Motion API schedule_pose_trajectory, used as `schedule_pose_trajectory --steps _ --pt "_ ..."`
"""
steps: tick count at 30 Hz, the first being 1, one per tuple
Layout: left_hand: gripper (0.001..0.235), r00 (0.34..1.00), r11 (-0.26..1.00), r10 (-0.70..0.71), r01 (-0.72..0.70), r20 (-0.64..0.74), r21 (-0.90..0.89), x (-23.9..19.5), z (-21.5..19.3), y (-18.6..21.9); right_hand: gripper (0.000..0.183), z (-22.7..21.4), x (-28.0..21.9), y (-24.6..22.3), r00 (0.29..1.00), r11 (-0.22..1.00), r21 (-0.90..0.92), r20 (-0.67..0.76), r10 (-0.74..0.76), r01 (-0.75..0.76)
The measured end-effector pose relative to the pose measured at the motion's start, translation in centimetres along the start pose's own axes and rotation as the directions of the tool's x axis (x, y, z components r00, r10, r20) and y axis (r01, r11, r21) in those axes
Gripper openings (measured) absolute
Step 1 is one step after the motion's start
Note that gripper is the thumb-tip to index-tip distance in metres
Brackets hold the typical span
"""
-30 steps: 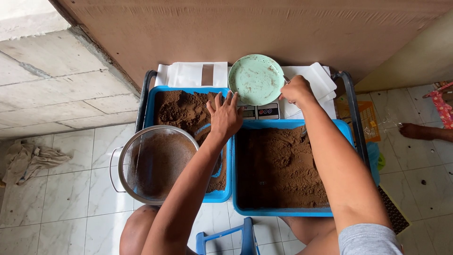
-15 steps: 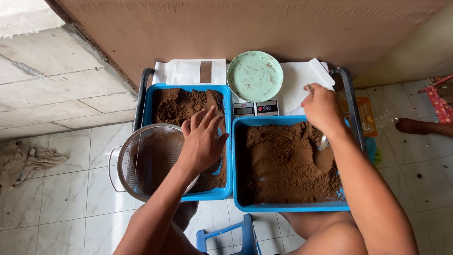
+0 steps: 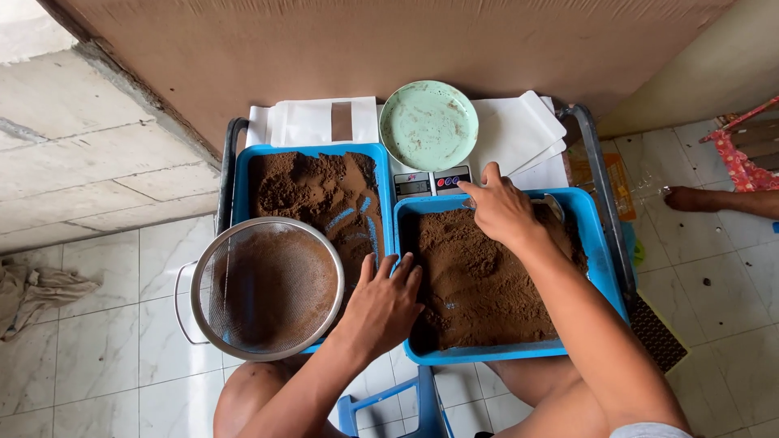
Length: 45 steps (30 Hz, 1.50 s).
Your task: The person sifts coffee grounds through a sieve into a tray, weighs the sifted grounds on a digital scale, and packages them into paper bags.
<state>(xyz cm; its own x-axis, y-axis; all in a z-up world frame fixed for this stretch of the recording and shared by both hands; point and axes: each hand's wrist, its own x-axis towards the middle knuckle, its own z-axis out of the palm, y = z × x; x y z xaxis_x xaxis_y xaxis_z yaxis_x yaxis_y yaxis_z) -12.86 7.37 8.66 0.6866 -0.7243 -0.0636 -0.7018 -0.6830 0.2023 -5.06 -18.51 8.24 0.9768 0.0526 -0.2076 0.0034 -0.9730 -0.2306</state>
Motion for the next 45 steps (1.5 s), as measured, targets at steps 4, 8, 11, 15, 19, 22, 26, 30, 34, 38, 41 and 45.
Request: schedule_pose_trajectory --steps 4,8,11,15,19,22,26,30,34,38,41,45 --pt "0.057 1.0 1.0 -0.003 0.003 0.005 -0.012 -0.3 -0.9 0.5 0.049 1.1 1.3 0.3 1.0 0.999 -0.039 0.004 0.023 -0.023" --pt "0.06 0.999 0.999 0.016 -0.015 -0.031 0.03 -0.3 0.8 -0.2 0.053 1.9 2.5 0.2 0.99 0.989 -0.111 0.096 0.105 -0.094" --pt "0.063 0.999 0.997 0.026 -0.023 -0.045 0.069 -0.5 1.8 -0.6 0.062 2.3 3.1 -0.2 0.972 0.976 -0.169 0.169 0.163 -0.134" --pt "0.062 0.998 0.997 0.022 -0.018 -0.059 0.07 -0.5 1.9 -0.6 0.057 2.0 2.9 -0.4 0.975 0.975 -0.169 0.148 0.169 -0.143" --pt "0.057 1.0 1.0 -0.011 0.011 0.008 -0.011 -0.6 -1.2 0.2 0.049 0.5 1.5 -0.6 1.0 0.998 -0.062 0.012 0.029 -0.028" --pt "0.056 1.0 1.0 -0.005 0.005 0.004 -0.013 -0.6 -1.1 0.4 0.05 0.3 1.0 -0.4 0.999 0.997 -0.076 -0.008 0.031 -0.031" --pt "0.056 1.0 0.999 -0.018 0.018 0.003 -0.033 -0.5 -1.0 0.3 0.05 -0.1 0.8 -0.4 0.999 0.999 -0.025 0.016 0.03 -0.029" --pt "0.057 1.0 1.0 -0.017 0.017 -0.003 -0.021 -0.5 -0.8 0.2 0.054 -3.9 -0.8 -2.2 0.994 0.971 0.216 0.031 0.1 -0.104" --pt "0.056 1.0 1.0 -0.012 0.012 -0.022 0.002 -0.4 -0.7 0.0 0.048 -6.3 -3.7 -1.2 0.99 0.928 0.367 -0.099 0.099 -0.056" --pt "0.059 0.997 1.0 -0.027 0.028 -0.078 0.013 0.9 0.8 -1.3 0.039 -7.3 -7.6 0.7 0.95 0.935 0.354 -0.278 0.145 -0.039" --pt "0.045 0.983 0.998 -0.061 0.064 -0.171 0.009 4.8 2.6 -3.8 0.053 -8.5 -10.5 1.2 0.926 0.911 0.316 -0.178 0.333 -0.267" --pt "0.024 0.889 0.985 0.041 0.041 -0.456 0.17 13.3 7.5 -7.9 0.058 -7.7 -13.9 1.3 0.851 0.821 0.388 -0.148 0.503 -0.418"
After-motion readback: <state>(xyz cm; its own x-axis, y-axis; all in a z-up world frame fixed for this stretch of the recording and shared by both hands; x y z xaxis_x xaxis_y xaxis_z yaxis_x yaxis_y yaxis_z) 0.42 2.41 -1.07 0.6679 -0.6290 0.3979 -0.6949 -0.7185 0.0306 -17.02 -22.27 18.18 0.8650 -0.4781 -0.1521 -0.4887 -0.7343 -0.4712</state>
